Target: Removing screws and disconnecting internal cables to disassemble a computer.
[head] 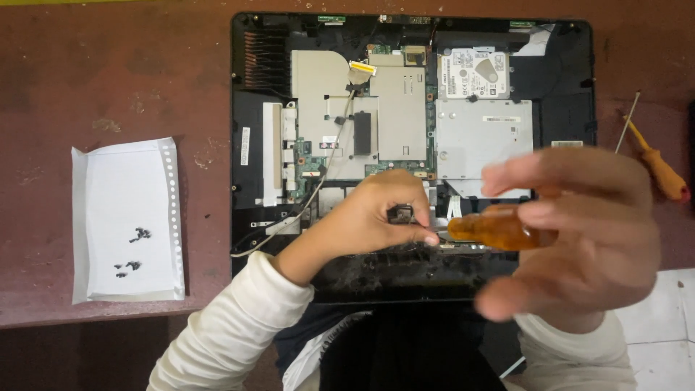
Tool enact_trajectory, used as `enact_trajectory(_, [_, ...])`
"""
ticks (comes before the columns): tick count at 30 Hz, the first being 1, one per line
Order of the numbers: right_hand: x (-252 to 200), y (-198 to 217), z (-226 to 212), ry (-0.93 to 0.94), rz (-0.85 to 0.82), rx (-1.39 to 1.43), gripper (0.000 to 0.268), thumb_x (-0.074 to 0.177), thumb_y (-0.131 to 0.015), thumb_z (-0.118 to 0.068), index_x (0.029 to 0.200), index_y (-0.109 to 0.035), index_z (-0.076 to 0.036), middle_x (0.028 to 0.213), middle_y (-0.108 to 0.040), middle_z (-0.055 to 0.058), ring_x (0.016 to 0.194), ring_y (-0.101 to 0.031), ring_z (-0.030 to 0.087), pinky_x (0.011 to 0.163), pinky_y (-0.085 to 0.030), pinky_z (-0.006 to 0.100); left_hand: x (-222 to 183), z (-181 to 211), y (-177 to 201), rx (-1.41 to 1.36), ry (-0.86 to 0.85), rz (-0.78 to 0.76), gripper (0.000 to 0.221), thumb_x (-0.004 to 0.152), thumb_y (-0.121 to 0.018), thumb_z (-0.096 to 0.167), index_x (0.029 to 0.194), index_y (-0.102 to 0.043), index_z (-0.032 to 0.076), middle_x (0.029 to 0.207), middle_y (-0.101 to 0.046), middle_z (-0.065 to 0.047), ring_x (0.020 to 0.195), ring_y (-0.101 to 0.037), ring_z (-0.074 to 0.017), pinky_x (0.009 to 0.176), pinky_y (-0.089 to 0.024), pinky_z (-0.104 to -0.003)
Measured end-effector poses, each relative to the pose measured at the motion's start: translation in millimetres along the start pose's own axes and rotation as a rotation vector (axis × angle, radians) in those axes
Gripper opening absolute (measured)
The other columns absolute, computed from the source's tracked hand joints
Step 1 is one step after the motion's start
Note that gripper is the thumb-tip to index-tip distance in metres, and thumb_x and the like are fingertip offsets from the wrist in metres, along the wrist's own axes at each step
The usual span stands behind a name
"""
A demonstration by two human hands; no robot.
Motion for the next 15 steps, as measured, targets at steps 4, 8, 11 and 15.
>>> enact_trajectory(4, [-3.3,3.6,0.2,-0.086,0.102,-0.104,0.048,0.083,-0.082,-0.034,0.113,-0.052,-0.013,0.126,-0.050,0.011,0.096,-0.070,0.016,0.081,-0.063,0.020,-0.4,0.3,0.0,-0.038,0.010,-0.017,0.024,0.075,-0.086,0.015,0.089,-0.068,0.012,0.082,-0.067,0.000,0.079,-0.062,-0.0148,0.088,-0.049,-0.032])
enact_trajectory(8, [-2.7,9.8,8.6,0.052,-0.029,0.025,0.037,0.094,-0.073,-0.017,0.122,-0.053,-0.004,0.128,-0.054,0.017,0.111,-0.077,0.026,0.089,-0.075,0.021,-1.7,-1.8,-0.7,-0.073,0.010,-0.064,0.014,0.085,-0.080,0.011,0.097,-0.075,0.011,0.089,-0.076,-0.003,0.083,-0.064,-0.0167,0.092,-0.051,-0.034])
enact_trajectory(11, [-3.9,3.8,5.0,-0.038,0.039,0.043,0.034,0.091,-0.071,-0.014,0.118,-0.055,0.000,0.125,-0.055,0.022,0.108,-0.079,0.034,0.088,-0.076,0.030,-2.5,-2.8,0.5,-0.048,0.028,-0.043,0.012,0.083,-0.081,0.008,0.092,-0.075,0.012,0.090,-0.076,0.000,0.085,-0.066,-0.0152,0.093,-0.052,-0.033])
enact_trajectory(15, [-1.8,1.9,-0.7,-0.093,0.042,0.010,0.037,0.092,-0.073,-0.012,0.121,-0.052,-0.006,0.129,-0.054,0.019,0.111,-0.077,0.030,0.098,-0.075,0.034,-2.7,-0.1,2.1,-0.051,0.019,-0.020,0.012,0.082,-0.082,0.008,0.092,-0.075,0.010,0.090,-0.076,0.000,0.084,-0.065,-0.0153,0.091,-0.052,-0.032])
Point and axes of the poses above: each hand's wrist, its own x-axis towards the middle knuckle, its own y-axis out of the back of the hand, z = x × y, the point moved 7 cm from there along x, towards the middle knuckle
